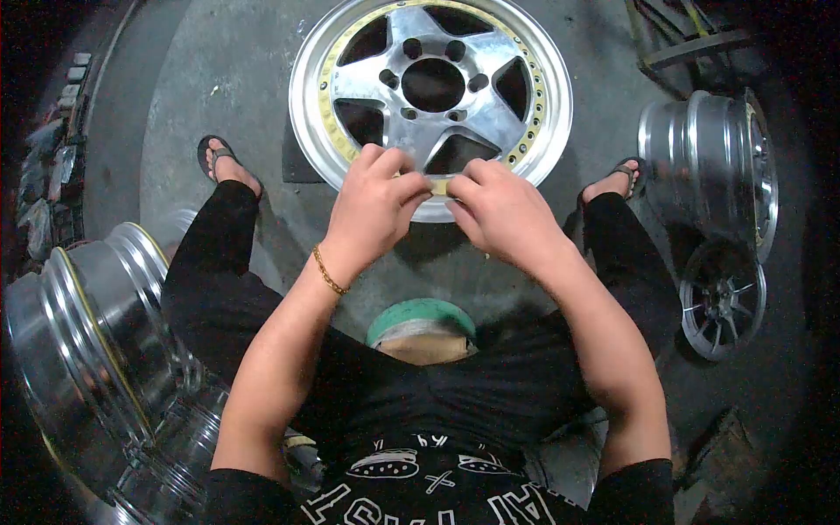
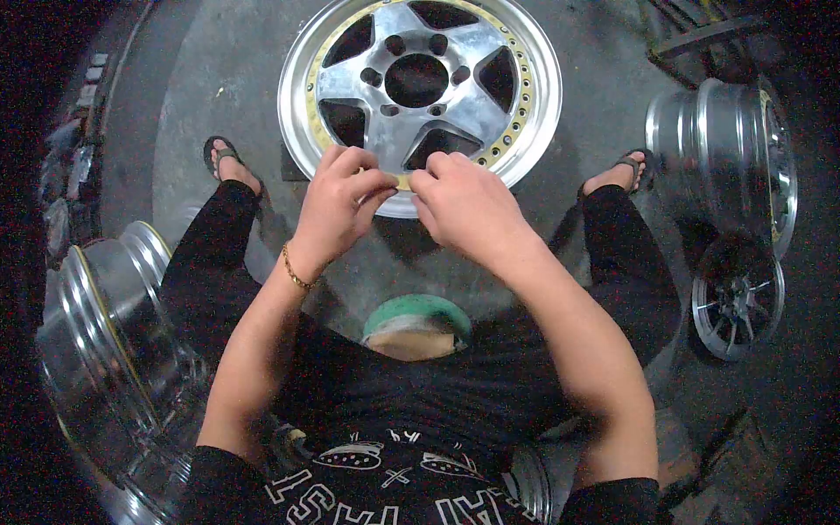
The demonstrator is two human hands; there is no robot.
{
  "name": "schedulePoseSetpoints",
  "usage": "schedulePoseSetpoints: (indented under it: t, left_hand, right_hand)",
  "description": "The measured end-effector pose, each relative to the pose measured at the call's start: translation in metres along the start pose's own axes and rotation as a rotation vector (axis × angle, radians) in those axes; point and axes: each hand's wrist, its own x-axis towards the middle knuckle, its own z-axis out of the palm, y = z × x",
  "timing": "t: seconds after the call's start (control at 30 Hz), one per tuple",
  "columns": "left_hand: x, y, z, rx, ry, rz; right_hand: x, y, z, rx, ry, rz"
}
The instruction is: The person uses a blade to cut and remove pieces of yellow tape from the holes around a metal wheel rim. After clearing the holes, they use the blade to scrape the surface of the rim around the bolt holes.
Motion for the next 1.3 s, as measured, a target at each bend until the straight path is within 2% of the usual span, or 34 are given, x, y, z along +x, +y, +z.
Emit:
schedulePoseSetpoints:
  t: [0.07, 0.2, 0.3, 0.37, 0.47, 0.57, 1.0, 1.3]
  left_hand:
    - [-0.005, -0.008, 0.007, -0.088, -0.006, -0.088]
    - [-0.016, -0.014, 0.028, -0.106, -0.067, -0.115]
    - [-0.025, -0.007, 0.047, -0.083, -0.01, -0.227]
    - [-0.028, -0.002, 0.06, -0.089, 0.108, -0.368]
    - [-0.035, -0.005, 0.074, -0.074, 0.014, -0.446]
    - [-0.04, -0.009, 0.081, -0.101, 0.004, -0.395]
    - [-0.037, -0.017, 0.085, -0.112, -0.092, -0.422]
    - [-0.036, -0.013, 0.086, -0.081, -0.052, -0.386]
  right_hand:
    - [-0.004, 0.004, 0.004, -0.011, -0.023, -0.038]
    - [-0.013, 0.012, 0.026, -0.022, -0.026, -0.078]
    - [-0.02, 0.008, 0.037, -0.014, -0.073, 0.011]
    - [-0.024, 0.007, 0.045, -0.058, -0.119, 0.068]
    - [-0.027, 0.016, 0.063, -0.086, -0.039, -0.007]
    - [-0.026, 0.016, 0.068, -0.092, -0.027, -0.062]
    - [-0.023, 0.009, 0.076, -0.216, -0.079, -0.073]
    - [-0.022, 0.014, 0.082, -0.147, -0.057, -0.068]
